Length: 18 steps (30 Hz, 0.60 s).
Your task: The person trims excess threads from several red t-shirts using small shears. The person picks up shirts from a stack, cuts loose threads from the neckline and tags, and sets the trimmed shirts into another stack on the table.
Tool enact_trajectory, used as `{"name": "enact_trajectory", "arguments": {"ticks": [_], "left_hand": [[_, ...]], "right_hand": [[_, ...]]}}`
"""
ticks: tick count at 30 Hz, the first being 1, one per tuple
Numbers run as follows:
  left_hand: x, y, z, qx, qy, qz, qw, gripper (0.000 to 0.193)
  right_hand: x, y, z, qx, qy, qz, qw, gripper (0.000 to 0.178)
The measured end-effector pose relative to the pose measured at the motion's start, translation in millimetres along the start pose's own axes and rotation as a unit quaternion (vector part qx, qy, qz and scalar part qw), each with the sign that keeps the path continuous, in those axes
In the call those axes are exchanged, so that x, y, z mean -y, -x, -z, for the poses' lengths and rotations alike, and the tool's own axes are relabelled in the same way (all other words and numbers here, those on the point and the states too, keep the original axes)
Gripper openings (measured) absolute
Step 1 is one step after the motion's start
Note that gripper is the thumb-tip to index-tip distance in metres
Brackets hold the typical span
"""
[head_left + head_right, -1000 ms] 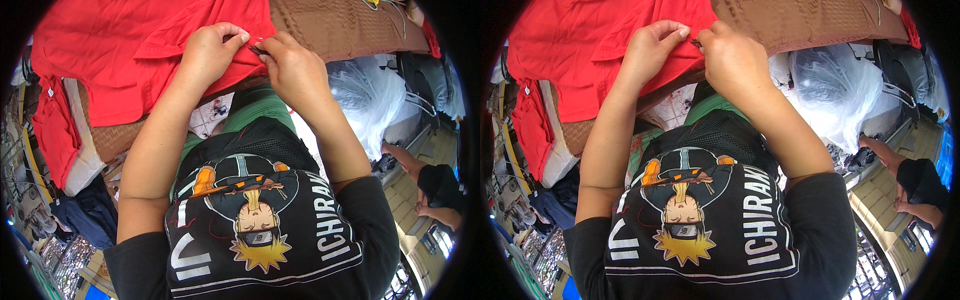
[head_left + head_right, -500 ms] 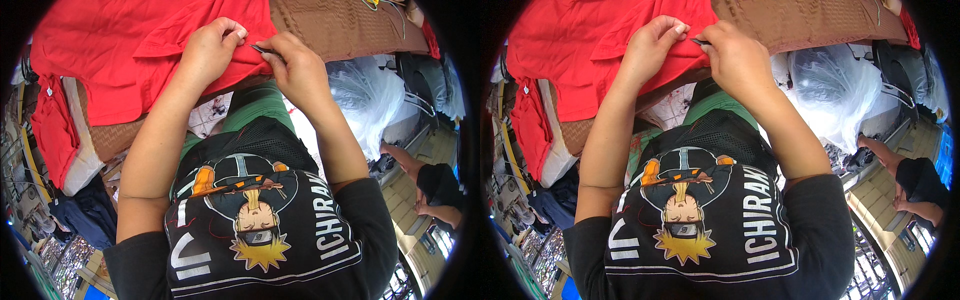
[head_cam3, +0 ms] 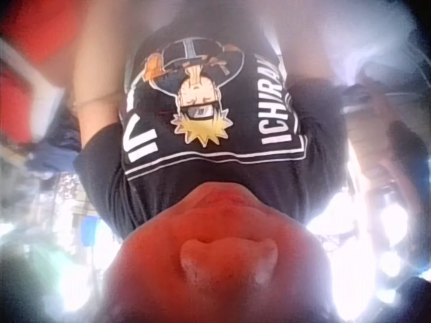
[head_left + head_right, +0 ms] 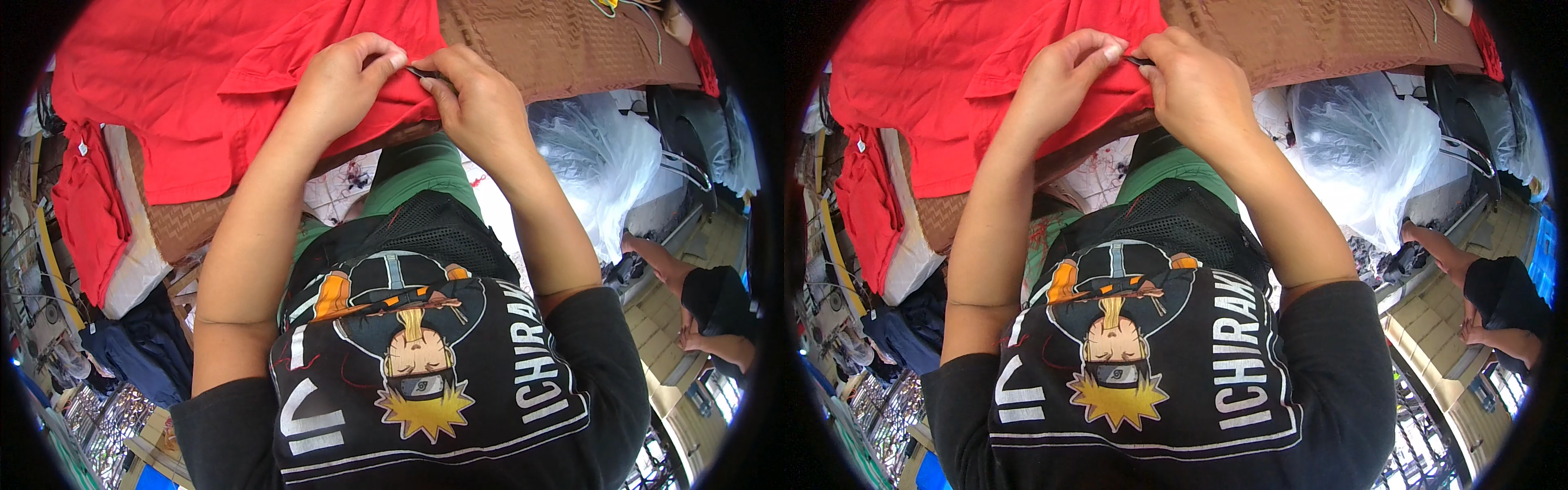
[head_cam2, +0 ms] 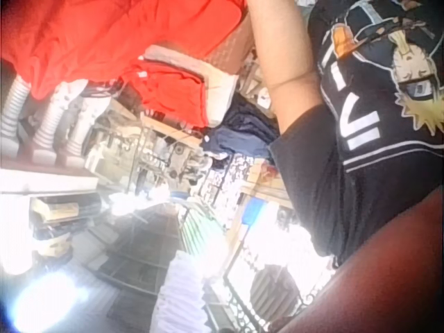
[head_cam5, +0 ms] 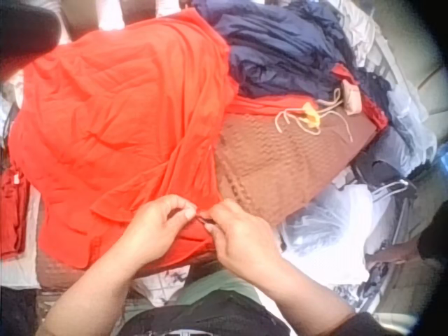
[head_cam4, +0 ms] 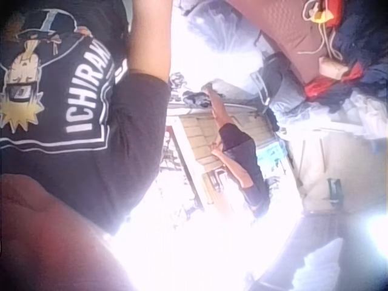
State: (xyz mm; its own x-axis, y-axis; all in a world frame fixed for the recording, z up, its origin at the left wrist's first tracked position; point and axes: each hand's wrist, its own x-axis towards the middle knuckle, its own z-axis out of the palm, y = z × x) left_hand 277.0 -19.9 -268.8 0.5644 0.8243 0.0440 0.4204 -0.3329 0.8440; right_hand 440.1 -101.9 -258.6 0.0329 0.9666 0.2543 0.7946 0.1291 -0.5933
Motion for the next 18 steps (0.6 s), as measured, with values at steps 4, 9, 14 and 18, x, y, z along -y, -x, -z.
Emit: {"name": "enact_trajectory", "arguments": {"ticks": [4, 9, 14, 18], "left_hand": [[-49.0, 16.9, 69.2, 0.246, 0.186, -0.119, 0.944, 0.033], [-39.3, 16.1, 82.2, 0.08, 0.089, -0.119, 0.986, 0.028], [3.4, 20.3, 39.8, -0.027, -0.256, -0.15, 0.955, 0.033], [7.8, 60.3, 45.0, -0.078, -0.324, -0.163, 0.929, 0.033]], "right_hand": [[-11.3, -0.7, 16.4, -0.029, 0.022, 0.007, 0.999, 0.017], [-13.4, -8.1, 21.3, -0.079, -0.032, -0.016, 0.996, 0.025], [-7.0, 8.1, 8.2, -0.011, -0.089, -0.006, 0.996, 0.027], [4.8, 38.0, 25.5, 0.181, -0.054, 0.139, 0.972, 0.018]]}}
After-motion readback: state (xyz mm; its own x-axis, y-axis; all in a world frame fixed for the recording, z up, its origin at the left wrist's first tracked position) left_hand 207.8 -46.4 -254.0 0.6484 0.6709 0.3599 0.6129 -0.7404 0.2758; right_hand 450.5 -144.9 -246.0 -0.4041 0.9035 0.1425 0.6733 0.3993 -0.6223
